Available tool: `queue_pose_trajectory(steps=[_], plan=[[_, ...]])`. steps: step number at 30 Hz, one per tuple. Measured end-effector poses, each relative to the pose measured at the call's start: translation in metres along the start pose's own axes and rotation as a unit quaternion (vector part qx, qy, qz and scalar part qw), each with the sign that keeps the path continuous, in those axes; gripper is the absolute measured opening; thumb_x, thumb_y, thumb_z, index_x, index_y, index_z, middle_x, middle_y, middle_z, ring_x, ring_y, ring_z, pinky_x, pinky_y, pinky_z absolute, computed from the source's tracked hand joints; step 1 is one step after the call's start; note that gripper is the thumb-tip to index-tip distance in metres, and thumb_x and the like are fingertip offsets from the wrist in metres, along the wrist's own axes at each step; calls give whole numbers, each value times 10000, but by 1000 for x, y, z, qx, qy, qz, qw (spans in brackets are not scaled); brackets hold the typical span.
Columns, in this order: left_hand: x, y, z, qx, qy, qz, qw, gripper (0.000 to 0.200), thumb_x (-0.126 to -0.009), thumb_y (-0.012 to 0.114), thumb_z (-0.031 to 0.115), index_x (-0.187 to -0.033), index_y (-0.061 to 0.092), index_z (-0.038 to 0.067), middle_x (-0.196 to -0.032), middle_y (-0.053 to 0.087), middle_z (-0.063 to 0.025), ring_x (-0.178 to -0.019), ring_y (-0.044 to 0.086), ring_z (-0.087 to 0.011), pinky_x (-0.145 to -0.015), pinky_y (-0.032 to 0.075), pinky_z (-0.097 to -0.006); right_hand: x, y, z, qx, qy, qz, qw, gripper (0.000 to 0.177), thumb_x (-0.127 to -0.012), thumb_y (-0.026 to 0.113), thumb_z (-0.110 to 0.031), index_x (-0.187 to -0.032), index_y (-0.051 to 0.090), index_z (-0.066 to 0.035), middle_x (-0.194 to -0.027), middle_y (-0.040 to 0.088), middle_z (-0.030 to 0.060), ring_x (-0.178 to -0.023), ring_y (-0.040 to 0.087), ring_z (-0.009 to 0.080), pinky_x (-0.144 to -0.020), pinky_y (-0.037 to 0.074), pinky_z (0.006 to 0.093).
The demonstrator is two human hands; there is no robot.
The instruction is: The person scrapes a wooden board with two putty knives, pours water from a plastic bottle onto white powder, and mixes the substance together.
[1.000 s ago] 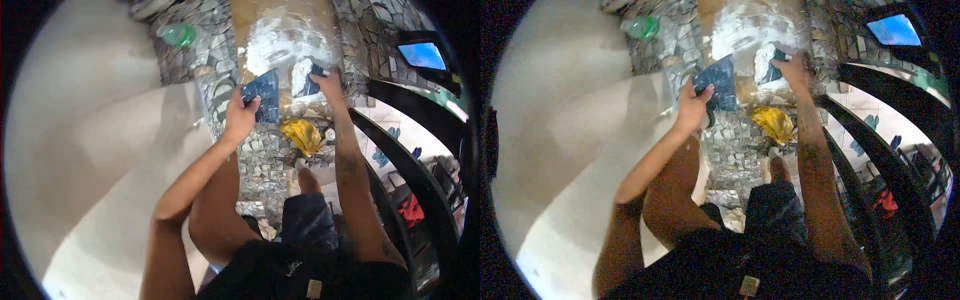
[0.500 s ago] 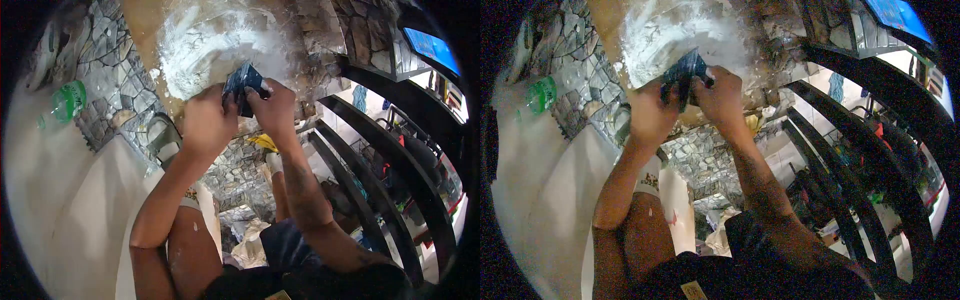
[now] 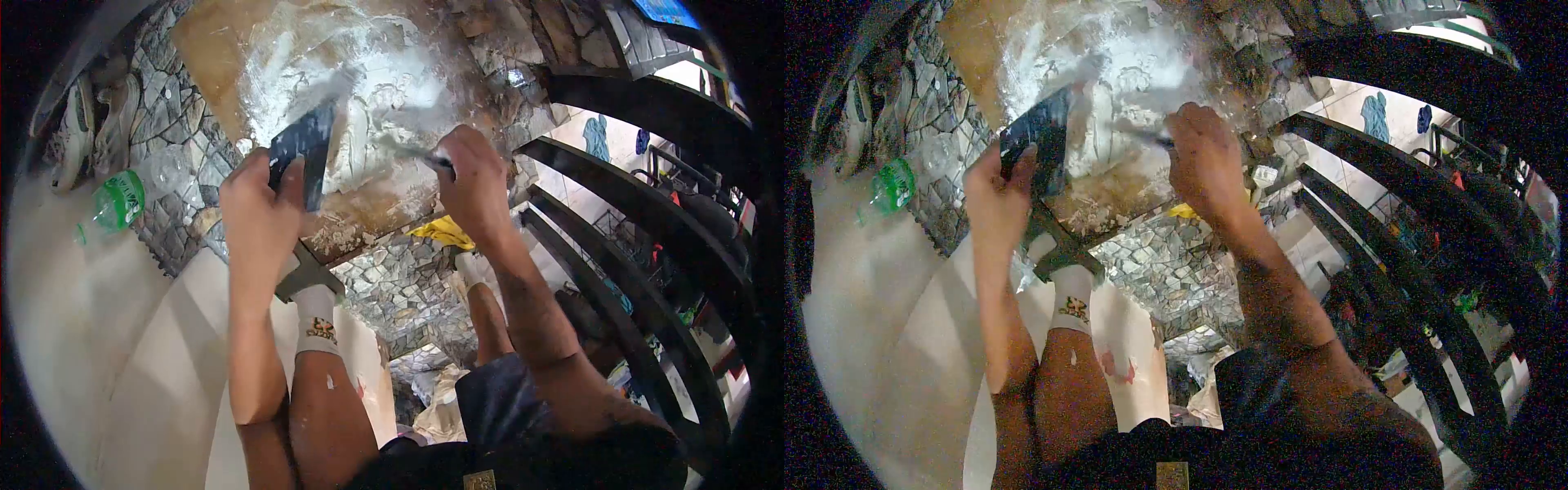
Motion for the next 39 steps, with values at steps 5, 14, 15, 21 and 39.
queue_pose_trajectory(steps=[5, 14, 15, 21, 39], plan=[[-8, -12, 48, -121, 118, -93, 981, 128, -735, 631, 85, -719, 590, -36, -718, 594, -209, -667, 602, -368, -650, 469, -440, -4, 14, -13, 41, -254, 29, 966, 210, -564, 607, -58, -769, 575, -91, -858, 554, 77, -823, 524, 272, -690, 391, 413], [-28, 30, 11, -143, 133, -131, 972, 141, -661, 636, 88, -748, 625, -23, -801, 638, -217, -799, 624, -379, -758, 497, -453, -11, 11, -45, -73, -361, 29, 929, 298, -539, 622, -140, -827, 566, -87, -884, 540, 51, -813, 486, 266, -688, 378, 411], [-31, 24, 7, -145, 122, -125, 974, 139, -668, 633, 85, -753, 625, -25, -808, 639, -218, -799, 624, -382, -757, 499, -453, -12, 1, -51, -77, -351, 29, 933, 295, -535, 622, -144, -819, 567, -87, -883, 539, 51, -819, 484, 266, -693, 379, 411], [-36, -4, 26, -106, 136, -61, 983, 124, -773, 628, 92, -810, 590, -19, -810, 608, -241, -806, 585, -435, -729, 471, -490, -13, 16, -24, -14, -336, -72, 939, 255, -518, 619, -144, -763, 574, -89, -884, 546, 45, -857, 499, 270, -740, 407, 405], [-4, 2, -32, 156, -27, 68, 985, 106, -715, 645, 33, -772, 571, -17, -706, 587, -188, -671, 574, -402, -645, 474, -439, 6, -8, -17, -32, -127, -39, 991, 286, -600, 627, 45, -857, 624, -81, -824, 583, 94, -758, 573, 286, -649, 456, 361]])
Point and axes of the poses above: each hand's wrist, its own x-axis away from the middle knuckle, its own y-axis out of the palm, z = x × y, the point moved 4 cm from there along -x, towards the middle knuckle
